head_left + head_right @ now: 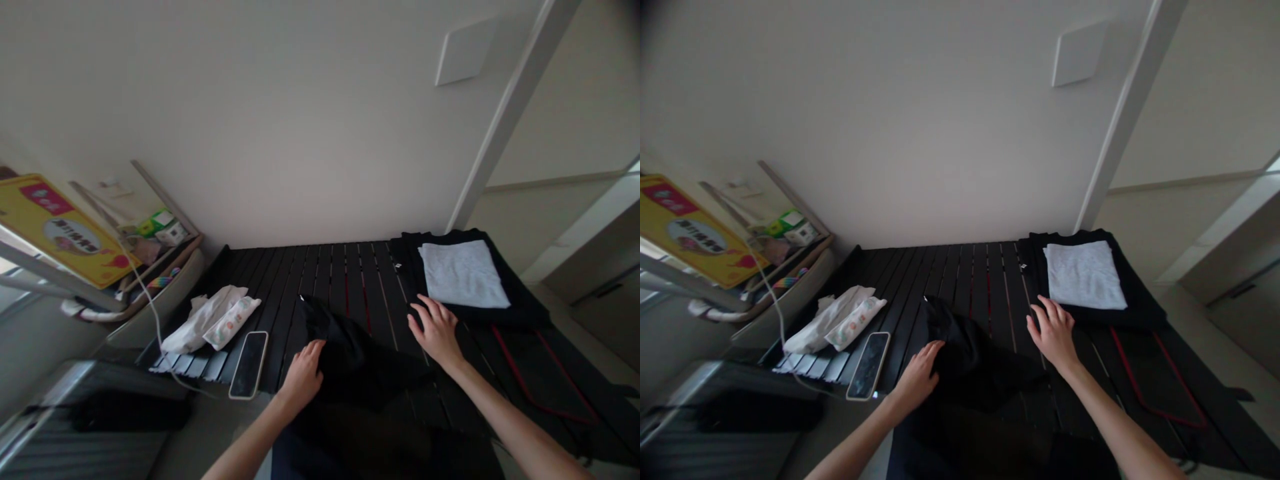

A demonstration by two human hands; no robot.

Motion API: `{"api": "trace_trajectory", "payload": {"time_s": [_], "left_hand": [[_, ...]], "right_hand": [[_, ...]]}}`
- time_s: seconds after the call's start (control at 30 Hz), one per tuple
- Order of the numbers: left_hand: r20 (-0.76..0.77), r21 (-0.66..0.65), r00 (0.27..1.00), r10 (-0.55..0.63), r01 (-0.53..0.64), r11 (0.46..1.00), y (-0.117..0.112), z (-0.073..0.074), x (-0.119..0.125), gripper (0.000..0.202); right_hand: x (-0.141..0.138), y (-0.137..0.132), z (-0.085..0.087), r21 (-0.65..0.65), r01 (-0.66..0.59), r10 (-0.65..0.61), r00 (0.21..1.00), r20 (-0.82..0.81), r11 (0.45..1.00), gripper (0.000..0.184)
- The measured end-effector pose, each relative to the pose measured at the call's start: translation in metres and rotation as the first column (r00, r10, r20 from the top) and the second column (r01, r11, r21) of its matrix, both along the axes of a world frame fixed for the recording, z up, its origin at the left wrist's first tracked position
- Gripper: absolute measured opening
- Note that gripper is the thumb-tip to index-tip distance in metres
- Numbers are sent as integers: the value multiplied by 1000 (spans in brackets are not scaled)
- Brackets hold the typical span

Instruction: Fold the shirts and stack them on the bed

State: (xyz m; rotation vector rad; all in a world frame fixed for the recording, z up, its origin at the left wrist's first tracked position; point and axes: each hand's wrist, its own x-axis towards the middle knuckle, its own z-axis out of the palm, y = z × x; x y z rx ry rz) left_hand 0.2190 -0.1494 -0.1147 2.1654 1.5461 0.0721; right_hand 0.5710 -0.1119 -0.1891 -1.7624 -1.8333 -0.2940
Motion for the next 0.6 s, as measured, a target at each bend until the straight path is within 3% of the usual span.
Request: {"api": "trace_trajectory", "payload": {"time_s": [0.1,0.17,0.23,0.37,0.43,0.47,0.53,0.6], "left_hand": [[-61,8,997,37,-36,999,12,2,-14,49],[-130,81,989,75,-65,995,20,4,-23,35],[-184,183,975,122,-88,979,26,4,-32,28],[-221,306,939,264,-190,933,40,3,-44,25],[-175,293,922,345,-286,912,51,3,-44,25],[-131,274,919,372,-327,905,57,4,-40,26],[3,246,933,359,-348,904,71,9,-27,28],[168,250,959,226,-264,932,81,16,-7,33]], "right_hand": [[-23,-19,8,-114,-236,229,971,-75,965,35],[-46,-36,15,-206,-417,406,909,-98,885,40],[-73,-53,20,-264,-521,516,852,-92,812,44],[-125,-88,28,-317,-473,476,876,-76,822,27],[-149,-107,31,-354,-501,487,863,-134,790,25],[-161,-115,34,-368,-554,535,829,-163,746,23],[-182,-130,40,-376,-709,701,689,-186,597,19],[-196,-136,54,-349,-836,841,506,-190,424,16]]}}
